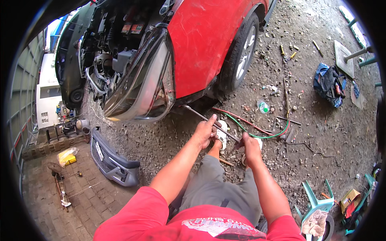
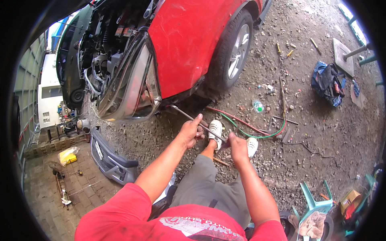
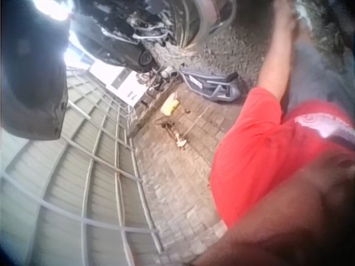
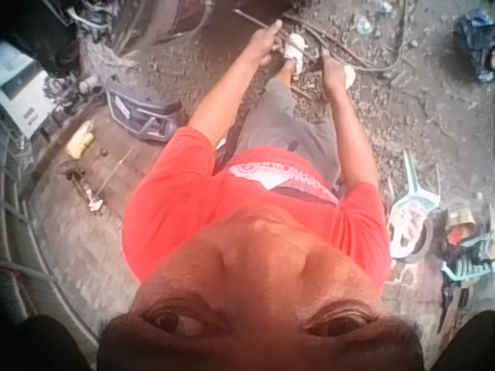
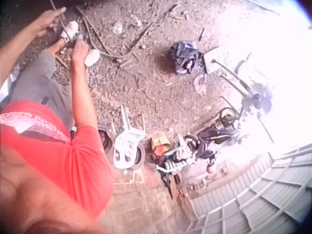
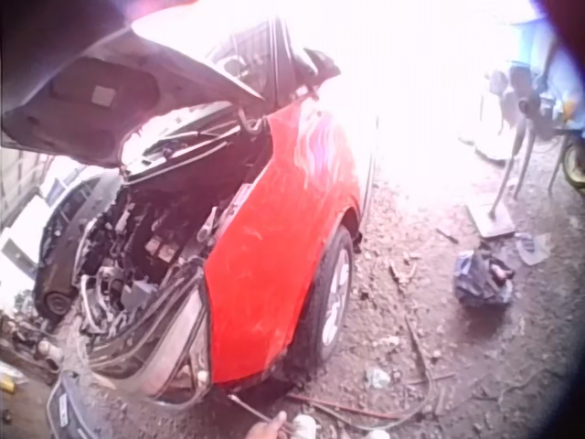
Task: The person uses a T-handle wrench to tighten a bolt on the red car's fender near the headlight, then presses down on a new silver hood panel to align it with the front fender and headlight assembly.
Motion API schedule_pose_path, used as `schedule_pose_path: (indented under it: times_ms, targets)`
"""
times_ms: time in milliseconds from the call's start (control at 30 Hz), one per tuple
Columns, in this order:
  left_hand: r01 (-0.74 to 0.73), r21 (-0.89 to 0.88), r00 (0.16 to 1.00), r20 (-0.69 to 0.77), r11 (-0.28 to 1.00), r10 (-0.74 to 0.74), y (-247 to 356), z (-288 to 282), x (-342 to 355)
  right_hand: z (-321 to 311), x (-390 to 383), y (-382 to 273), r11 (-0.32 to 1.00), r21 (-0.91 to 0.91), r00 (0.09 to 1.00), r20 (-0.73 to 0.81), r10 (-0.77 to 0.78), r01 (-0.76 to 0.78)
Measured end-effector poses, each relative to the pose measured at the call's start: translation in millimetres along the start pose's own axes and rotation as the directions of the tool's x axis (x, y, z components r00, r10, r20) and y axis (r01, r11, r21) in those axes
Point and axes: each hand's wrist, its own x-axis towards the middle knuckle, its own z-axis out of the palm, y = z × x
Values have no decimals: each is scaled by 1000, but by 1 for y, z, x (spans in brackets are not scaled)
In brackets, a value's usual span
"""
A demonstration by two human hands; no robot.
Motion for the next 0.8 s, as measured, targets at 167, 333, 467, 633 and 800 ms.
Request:
schedule_pose_path:
  times_ms: [167, 333, 467, 633, 800]
  targets:
    - [5, 27, 1000, 3, 1000, -5, 0, -7, 1, 7, -1, -3, 733, 527, 903, 230, 362, -429]
    - [31, -17, 999, -13, 999, -31, 1, -5, -2, -1, -41, -9, 564, -665, 758, 5, -652, 490]
    - [0, -28, 1000, 7, 1000, 0, -2, -8, 1, -8, -15, 2, 979, -158, 990, 87, -114, 126]
    - [32, 25, 999, -26, 999, -32, 6, -5, 2, 2, 5, 20, 760, 551, 938, 185, 293, -345]
    - [23, 24, 1000, -17, 999, -23, 4, -8, 1, -3, -42, -21, 502, -733, 727, -14, -686, 460]
